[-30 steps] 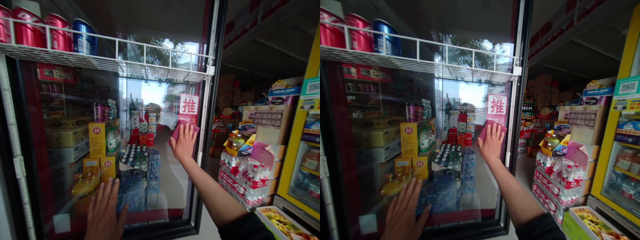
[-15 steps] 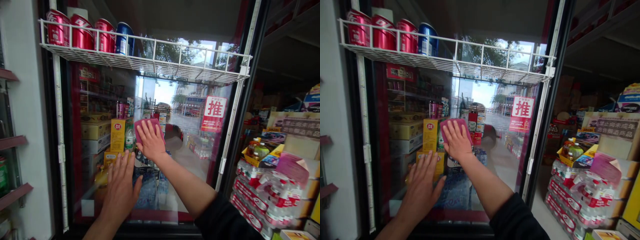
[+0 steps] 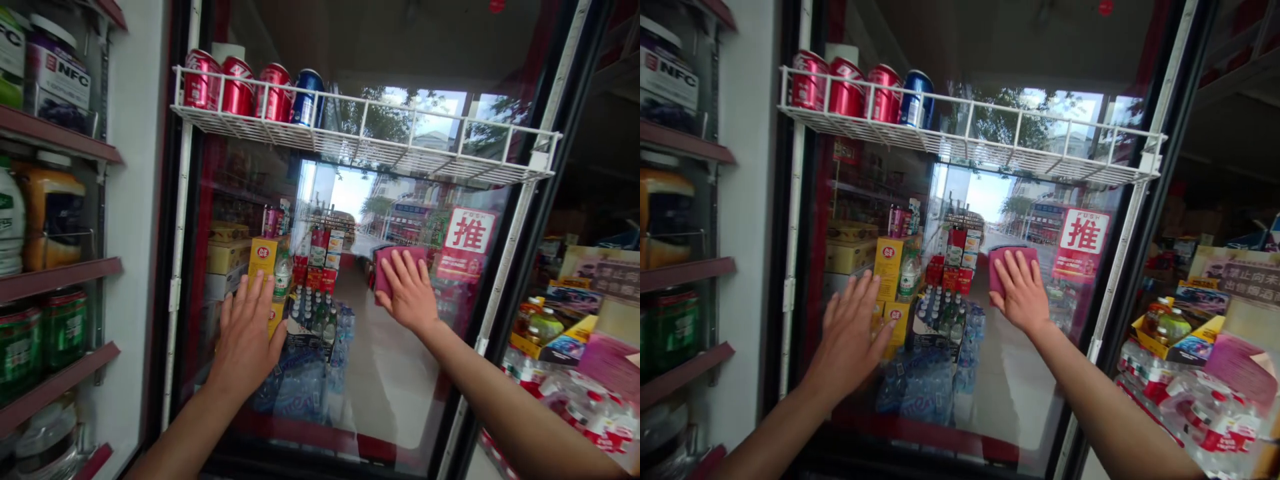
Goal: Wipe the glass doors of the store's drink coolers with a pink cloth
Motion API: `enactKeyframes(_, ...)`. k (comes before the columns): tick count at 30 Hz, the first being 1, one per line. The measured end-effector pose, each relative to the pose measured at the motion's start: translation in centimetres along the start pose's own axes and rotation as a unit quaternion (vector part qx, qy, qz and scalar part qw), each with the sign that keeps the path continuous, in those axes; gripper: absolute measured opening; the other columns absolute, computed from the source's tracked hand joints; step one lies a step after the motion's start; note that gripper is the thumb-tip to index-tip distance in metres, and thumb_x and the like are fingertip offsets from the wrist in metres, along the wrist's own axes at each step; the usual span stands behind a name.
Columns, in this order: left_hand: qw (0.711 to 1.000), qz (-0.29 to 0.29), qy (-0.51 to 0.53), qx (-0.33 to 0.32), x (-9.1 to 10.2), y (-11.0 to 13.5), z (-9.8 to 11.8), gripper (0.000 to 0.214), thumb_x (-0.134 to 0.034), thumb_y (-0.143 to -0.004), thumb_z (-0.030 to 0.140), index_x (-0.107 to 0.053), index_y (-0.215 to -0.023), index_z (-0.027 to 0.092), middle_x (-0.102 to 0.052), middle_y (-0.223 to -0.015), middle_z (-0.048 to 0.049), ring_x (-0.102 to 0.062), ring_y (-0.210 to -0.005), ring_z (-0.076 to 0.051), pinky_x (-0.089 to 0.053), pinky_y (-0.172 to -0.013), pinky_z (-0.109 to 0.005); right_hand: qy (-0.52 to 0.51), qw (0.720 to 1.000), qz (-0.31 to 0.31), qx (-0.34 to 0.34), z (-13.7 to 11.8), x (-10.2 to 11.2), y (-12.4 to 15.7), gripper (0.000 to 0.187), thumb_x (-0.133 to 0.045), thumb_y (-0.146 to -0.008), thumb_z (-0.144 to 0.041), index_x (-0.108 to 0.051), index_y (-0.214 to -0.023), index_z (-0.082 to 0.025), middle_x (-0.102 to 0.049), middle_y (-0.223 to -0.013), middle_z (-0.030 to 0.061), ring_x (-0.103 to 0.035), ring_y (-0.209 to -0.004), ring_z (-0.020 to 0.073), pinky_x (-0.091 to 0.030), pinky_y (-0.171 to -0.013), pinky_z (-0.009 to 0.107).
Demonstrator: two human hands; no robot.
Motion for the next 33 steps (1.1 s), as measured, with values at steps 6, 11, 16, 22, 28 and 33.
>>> enactKeyframes(6,1.000,0.009,0.007,0.006,1.1,1.4,-2.2,0.084,-0.052,-0.105,0.037,-0.010,-0.177,0.022,-0.033,-0.182,-0.0137,-0.026,-0.171,-0.038,-0.034,-0.132,-0.067,0.025,0.988,0.026,-0.153,-4.8,-1.6,-2.0,0.084,-0.061,-0.103,-0.053,-0.039,-0.170,-0.008,-0.028,-0.181,0.0254,-0.021,-0.170,0.0468,-0.020,-0.133,0.071)
enactKeyframes(11,1.000,0.005,-0.009,0.009,0.7,2.5,-3.5,0.085,-0.054,-0.104,0.035,-0.012,-0.176,0.021,-0.035,-0.181,-0.0126,-0.027,-0.171,-0.037,-0.032,-0.134,-0.065,-0.024,0.989,0.013,-0.146,-11.6,-3.5,-6.7,0.088,-0.063,-0.102,-0.051,-0.034,-0.173,-0.008,-0.024,-0.183,0.0261,-0.017,-0.170,0.0469,-0.019,-0.133,0.072)
enactKeyframes(16,0.999,-0.007,-0.020,0.023,0.2,2.7,-4.4,0.083,-0.053,-0.104,0.034,-0.013,-0.176,0.020,-0.031,-0.183,-0.0121,-0.025,-0.171,-0.037,-0.031,-0.135,-0.066,-0.086,0.991,0.018,-0.100,-17.9,-4.6,-10.7,0.087,-0.065,-0.101,-0.047,-0.033,-0.173,-0.010,-0.022,-0.184,0.0239,-0.017,-0.170,0.0462,-0.015,-0.134,0.071)
enactKeyframes(22,0.998,-0.025,0.007,0.048,-1.6,1.4,-3.0,0.085,-0.053,-0.103,0.033,-0.012,-0.177,0.022,-0.029,-0.183,-0.0130,-0.021,-0.173,-0.037,-0.031,-0.135,-0.067,-0.102,0.993,0.021,0.049,-19.9,-4.9,-12.3,0.090,-0.067,-0.102,-0.050,-0.030,-0.175,-0.014,-0.023,-0.185,0.0182,-0.019,-0.171,0.0405,-0.006,-0.138,0.063)
enactKeyframes(28,0.998,-0.031,0.023,0.058,-2.2,0.9,-2.5,0.084,-0.053,-0.104,0.034,-0.013,-0.177,0.024,-0.031,-0.183,-0.0137,-0.019,-0.173,-0.036,-0.029,-0.136,-0.068,-0.077,0.982,0.008,0.170,-12.1,-4.4,-8.1,0.087,-0.069,-0.101,-0.054,-0.036,-0.174,-0.020,-0.034,-0.182,0.0133,-0.026,-0.170,0.0357,-0.007,-0.139,0.056)
enactKeyframes(33,0.998,-0.024,0.007,0.065,-1.1,1.1,-4.3,0.083,-0.053,-0.104,0.033,-0.015,-0.177,0.022,-0.027,-0.184,-0.0134,-0.021,-0.173,-0.037,-0.028,-0.137,-0.066,-0.039,0.998,0.026,0.043,-9.0,-4.4,-5.3,0.084,-0.063,-0.104,-0.052,-0.034,-0.175,-0.018,-0.033,-0.182,0.0182,-0.027,-0.170,0.0409,-0.015,-0.137,0.065)
Point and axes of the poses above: each hand's wrist, its own y-axis away from the middle knuckle, its own x-axis out of the back of the hand, z = x × y, the point moved 1 cm from there along -y, towards the middle knuckle
